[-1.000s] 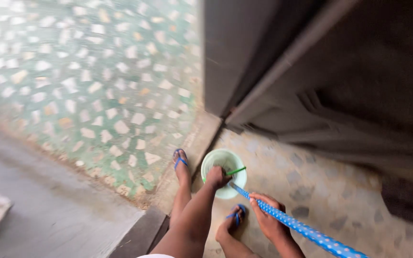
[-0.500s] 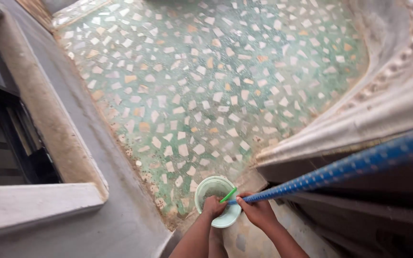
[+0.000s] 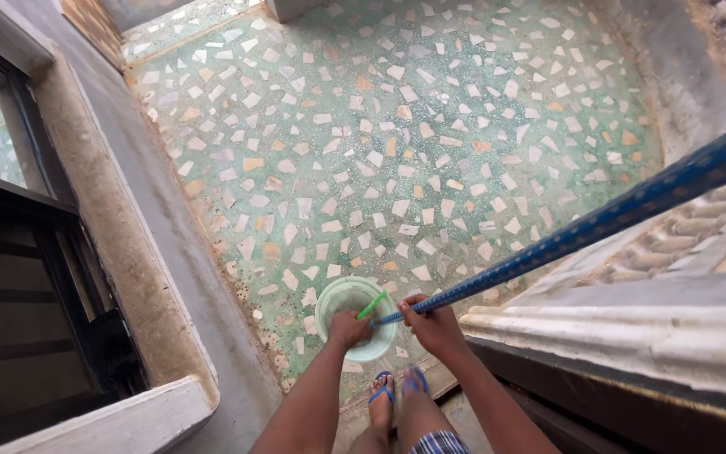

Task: The recorder is mopping the floor of a balcony or outdoor walkway using a bucket and a mop.

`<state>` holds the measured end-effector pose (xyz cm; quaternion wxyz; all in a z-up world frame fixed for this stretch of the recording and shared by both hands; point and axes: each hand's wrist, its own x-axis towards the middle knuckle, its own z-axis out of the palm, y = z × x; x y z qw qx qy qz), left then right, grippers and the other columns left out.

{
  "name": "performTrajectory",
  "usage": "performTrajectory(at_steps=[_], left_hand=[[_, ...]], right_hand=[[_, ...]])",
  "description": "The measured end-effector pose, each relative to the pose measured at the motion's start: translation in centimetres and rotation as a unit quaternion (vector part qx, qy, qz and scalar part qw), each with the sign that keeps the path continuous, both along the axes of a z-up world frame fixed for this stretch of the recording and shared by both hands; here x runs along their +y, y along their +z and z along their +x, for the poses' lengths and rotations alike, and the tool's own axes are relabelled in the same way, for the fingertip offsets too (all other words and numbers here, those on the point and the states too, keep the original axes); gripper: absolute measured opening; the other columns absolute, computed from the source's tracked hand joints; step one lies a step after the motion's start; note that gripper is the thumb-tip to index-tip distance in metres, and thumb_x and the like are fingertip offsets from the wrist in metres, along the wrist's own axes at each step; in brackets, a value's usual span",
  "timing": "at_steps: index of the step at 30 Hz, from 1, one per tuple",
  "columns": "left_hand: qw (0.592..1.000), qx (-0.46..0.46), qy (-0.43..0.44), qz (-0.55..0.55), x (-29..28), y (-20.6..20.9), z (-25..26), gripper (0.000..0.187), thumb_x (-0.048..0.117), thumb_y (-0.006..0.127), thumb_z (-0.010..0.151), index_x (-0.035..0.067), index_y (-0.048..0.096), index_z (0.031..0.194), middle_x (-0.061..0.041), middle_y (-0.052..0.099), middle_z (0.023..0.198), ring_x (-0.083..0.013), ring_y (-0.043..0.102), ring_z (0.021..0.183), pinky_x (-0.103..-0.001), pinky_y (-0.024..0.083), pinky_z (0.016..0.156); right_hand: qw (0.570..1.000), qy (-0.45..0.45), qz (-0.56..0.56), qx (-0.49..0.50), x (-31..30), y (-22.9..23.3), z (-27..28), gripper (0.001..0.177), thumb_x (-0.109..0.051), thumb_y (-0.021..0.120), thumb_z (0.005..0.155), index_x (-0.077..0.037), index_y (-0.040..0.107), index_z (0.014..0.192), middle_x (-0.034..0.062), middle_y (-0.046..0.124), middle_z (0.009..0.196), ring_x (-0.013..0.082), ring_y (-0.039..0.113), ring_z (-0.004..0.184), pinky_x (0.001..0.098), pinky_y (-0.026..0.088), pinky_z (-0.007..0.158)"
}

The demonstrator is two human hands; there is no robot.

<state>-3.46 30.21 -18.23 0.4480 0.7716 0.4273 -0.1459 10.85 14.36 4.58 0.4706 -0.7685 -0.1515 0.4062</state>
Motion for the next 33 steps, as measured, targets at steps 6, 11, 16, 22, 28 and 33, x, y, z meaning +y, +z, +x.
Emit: performTrajectory(at_steps=[6, 11, 16, 22, 28, 33], left_hand=[[0.999, -0.02, 0.038, 0.026, 6.9, 1.9, 5.1, 0.037, 0.042, 0.069, 0.084, 0.008, 0.081, 0.081, -0.018, 0.075, 0.08, -0.0348, 0.075, 0.084, -0.046, 0.059, 0.083], [0.996, -0.01, 0.079, 0.027, 15.3, 1.1, 11.2, 0.032, 0.041, 0.072, 0.081, 0.01, 0.081, 0.088, -0.018, 0.074, 0.086, -0.0358, 0.074, 0.088, -0.047, 0.058, 0.084], [0.993, -0.006, 0.116, -0.031, 22.9, 3.4, 15.1, 0.03, 0.035, 0.069, 0.078, 0.009, 0.08, 0.089, -0.018, 0.077, 0.083, -0.0335, 0.078, 0.087, -0.045, 0.06, 0.085], [0.99, -0.042, 0.131, 0.029, 34.9, 1.7, 19.3, 0.035, 0.039, 0.072, 0.079, 0.006, 0.08, 0.088, -0.024, 0.073, 0.087, -0.0409, 0.073, 0.089, -0.049, 0.057, 0.088], [0.994, -0.008, 0.1, 0.05, 49.2, -3.6, 24.0, 0.047, 0.051, 0.071, 0.082, 0.006, 0.077, 0.091, -0.024, 0.072, 0.098, -0.0431, 0.07, 0.097, -0.052, 0.055, 0.089], [0.993, -0.037, 0.094, 0.067, 59.9, -5.2, 26.6, 0.046, 0.052, 0.066, 0.087, 0.008, 0.078, 0.094, -0.025, 0.073, 0.1, -0.0432, 0.07, 0.099, -0.051, 0.055, 0.093]], right_hand=[[1.0, -0.011, 0.013, -0.004, 6.8, 1.0, 5.4, 0.029, -0.031, 0.069, 0.094, -0.003, 0.076, 0.1, 0.0009, 0.069, 0.068, 0.0053, 0.064, 0.064, 0.0228, 0.052, 0.057], [1.0, 0.001, 0.004, -0.016, 14.8, -3.2, 11.9, 0.025, -0.028, 0.073, 0.092, -0.004, 0.077, 0.1, 0.0027, 0.066, 0.067, 0.0088, 0.06, 0.059, 0.0252, 0.049, 0.054], [0.999, 0.041, 0.018, -0.006, 25.2, -2.8, 17.6, 0.025, -0.027, 0.074, 0.093, -0.004, 0.077, 0.101, 0.0022, 0.061, 0.066, 0.0084, 0.058, 0.059, 0.0259, 0.048, 0.054], [0.997, 0.078, -0.019, -0.014, 40.0, -2.5, 24.2, 0.029, -0.03, 0.074, 0.091, -0.004, 0.078, 0.104, 0.0019, 0.068, 0.07, 0.0094, 0.064, 0.062, 0.0261, 0.054, 0.056], [0.996, 0.081, -0.047, -0.009, 54.9, -3.5, 28.7, 0.032, -0.036, 0.067, 0.095, -0.009, 0.078, 0.109, 0.0012, 0.075, 0.087, 0.0125, 0.067, 0.077, 0.0299, 0.054, 0.066], [0.998, 0.05, -0.025, -0.01, 65.7, -3.7, 30.6, 0.032, -0.034, 0.065, 0.099, -0.005, 0.076, 0.109, 0.0057, 0.077, 0.099, 0.0139, 0.07, 0.089, 0.032, 0.058, 0.075]])
